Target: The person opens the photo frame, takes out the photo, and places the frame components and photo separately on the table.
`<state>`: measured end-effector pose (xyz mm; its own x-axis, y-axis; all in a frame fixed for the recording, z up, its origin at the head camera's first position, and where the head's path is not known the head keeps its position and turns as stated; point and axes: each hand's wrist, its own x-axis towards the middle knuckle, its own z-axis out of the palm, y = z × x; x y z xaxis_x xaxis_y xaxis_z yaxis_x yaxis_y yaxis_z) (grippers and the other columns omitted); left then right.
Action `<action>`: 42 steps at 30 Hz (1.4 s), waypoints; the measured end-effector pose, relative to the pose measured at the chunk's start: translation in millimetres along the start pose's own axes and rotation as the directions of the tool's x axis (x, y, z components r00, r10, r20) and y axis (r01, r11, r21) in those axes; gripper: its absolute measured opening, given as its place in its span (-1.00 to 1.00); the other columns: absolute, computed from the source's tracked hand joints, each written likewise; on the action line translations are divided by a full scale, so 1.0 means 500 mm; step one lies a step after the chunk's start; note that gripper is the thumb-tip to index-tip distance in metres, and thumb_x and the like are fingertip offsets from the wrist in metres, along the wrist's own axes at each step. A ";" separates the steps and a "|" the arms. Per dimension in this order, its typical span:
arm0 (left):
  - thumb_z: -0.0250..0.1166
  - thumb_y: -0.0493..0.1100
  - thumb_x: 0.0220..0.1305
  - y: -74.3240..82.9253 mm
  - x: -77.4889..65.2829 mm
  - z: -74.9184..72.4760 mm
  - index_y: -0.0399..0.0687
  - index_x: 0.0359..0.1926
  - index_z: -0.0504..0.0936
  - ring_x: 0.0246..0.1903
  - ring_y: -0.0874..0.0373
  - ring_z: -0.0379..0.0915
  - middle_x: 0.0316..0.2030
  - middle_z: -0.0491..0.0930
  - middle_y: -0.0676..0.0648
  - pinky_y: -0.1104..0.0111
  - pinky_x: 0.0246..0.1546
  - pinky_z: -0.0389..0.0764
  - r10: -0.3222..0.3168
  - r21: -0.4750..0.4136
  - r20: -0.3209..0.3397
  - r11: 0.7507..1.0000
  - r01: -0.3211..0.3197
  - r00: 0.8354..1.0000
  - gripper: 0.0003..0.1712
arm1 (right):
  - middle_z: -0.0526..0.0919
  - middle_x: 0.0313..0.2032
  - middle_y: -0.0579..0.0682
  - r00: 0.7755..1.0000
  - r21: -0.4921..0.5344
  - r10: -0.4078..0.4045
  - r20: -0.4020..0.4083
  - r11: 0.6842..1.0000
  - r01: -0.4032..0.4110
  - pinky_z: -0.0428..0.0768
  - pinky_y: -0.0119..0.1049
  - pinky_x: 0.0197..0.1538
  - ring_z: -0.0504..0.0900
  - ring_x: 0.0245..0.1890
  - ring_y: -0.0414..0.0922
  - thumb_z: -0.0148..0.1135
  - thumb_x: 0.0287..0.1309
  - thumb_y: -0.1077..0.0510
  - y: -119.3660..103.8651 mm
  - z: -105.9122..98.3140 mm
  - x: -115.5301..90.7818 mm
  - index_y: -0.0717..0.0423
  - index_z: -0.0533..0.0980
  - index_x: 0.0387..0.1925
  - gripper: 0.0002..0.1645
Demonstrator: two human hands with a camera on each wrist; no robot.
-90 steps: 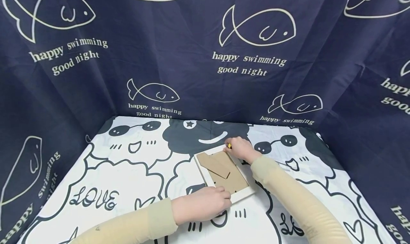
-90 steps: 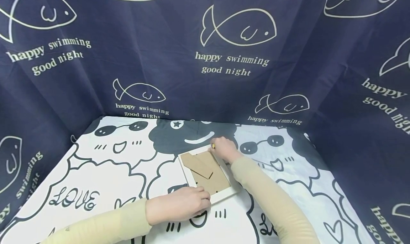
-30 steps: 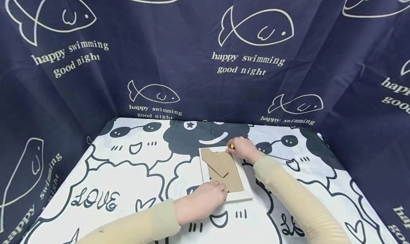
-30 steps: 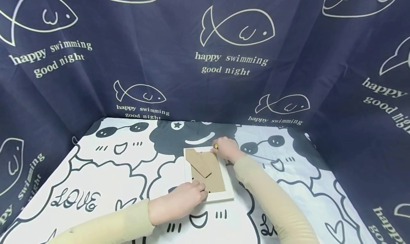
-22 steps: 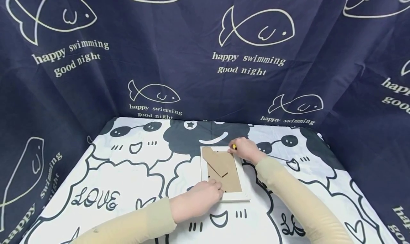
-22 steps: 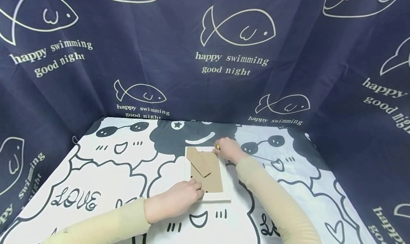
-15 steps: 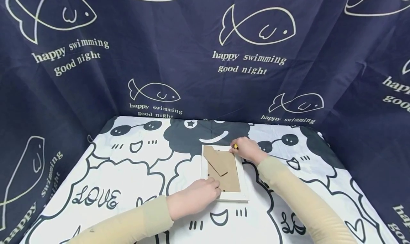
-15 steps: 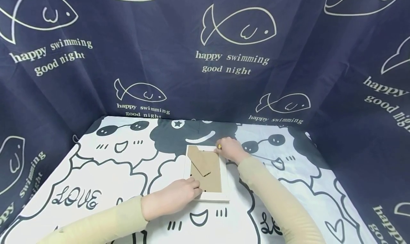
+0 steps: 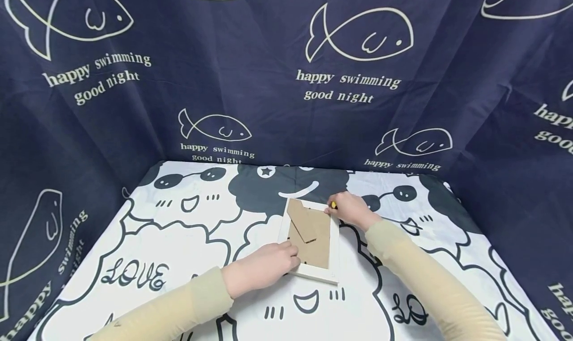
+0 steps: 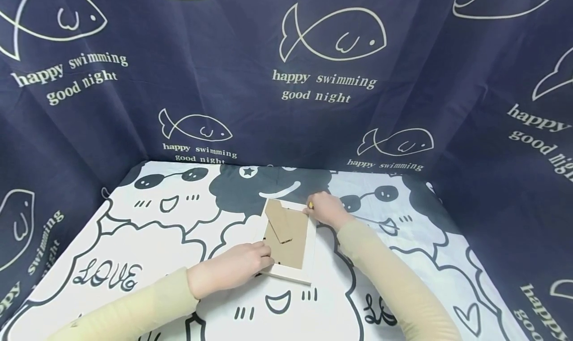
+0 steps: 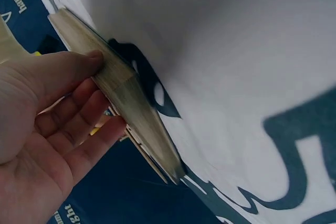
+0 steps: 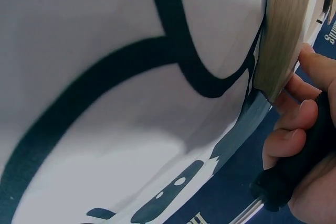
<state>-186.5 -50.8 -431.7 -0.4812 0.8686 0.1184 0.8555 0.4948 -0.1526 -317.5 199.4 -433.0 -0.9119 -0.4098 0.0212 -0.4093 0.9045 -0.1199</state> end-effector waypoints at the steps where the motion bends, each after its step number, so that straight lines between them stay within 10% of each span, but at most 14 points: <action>1: 0.24 -0.20 0.05 -0.003 -0.001 0.001 0.07 -0.27 0.60 -0.38 0.30 0.32 -0.39 0.47 0.13 0.52 -0.43 0.42 0.000 -0.002 -0.002 1.000 0.000 1.000 -0.83 | 0.62 -0.44 -0.08 1.000 -0.001 0.002 -0.001 1.000 -0.002 0.49 -0.10 -0.37 0.52 -0.46 -0.15 0.25 -0.04 -0.11 0.001 0.000 -0.001 0.00 0.59 -0.37 -0.71; 42: 0.23 -0.21 0.08 -0.102 -0.023 0.028 0.15 -0.30 0.58 -0.31 0.30 0.35 -0.32 0.48 0.18 0.52 -0.24 0.42 0.046 0.021 -0.033 0.999 -0.046 0.998 -0.84 | 0.42 -0.73 -0.13 0.996 0.007 0.093 -0.015 0.996 -0.093 0.27 -0.34 -0.63 0.33 -0.72 -0.20 0.28 -0.07 -0.10 0.001 -0.008 -0.084 0.07 0.52 -0.59 -0.67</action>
<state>-227.2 -85.7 -439.0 -0.4344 0.8892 0.1439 0.8724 0.4551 -0.1783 -279.7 217.6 -430.1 -0.9465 -0.3217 0.0251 -0.3222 0.9379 -0.1283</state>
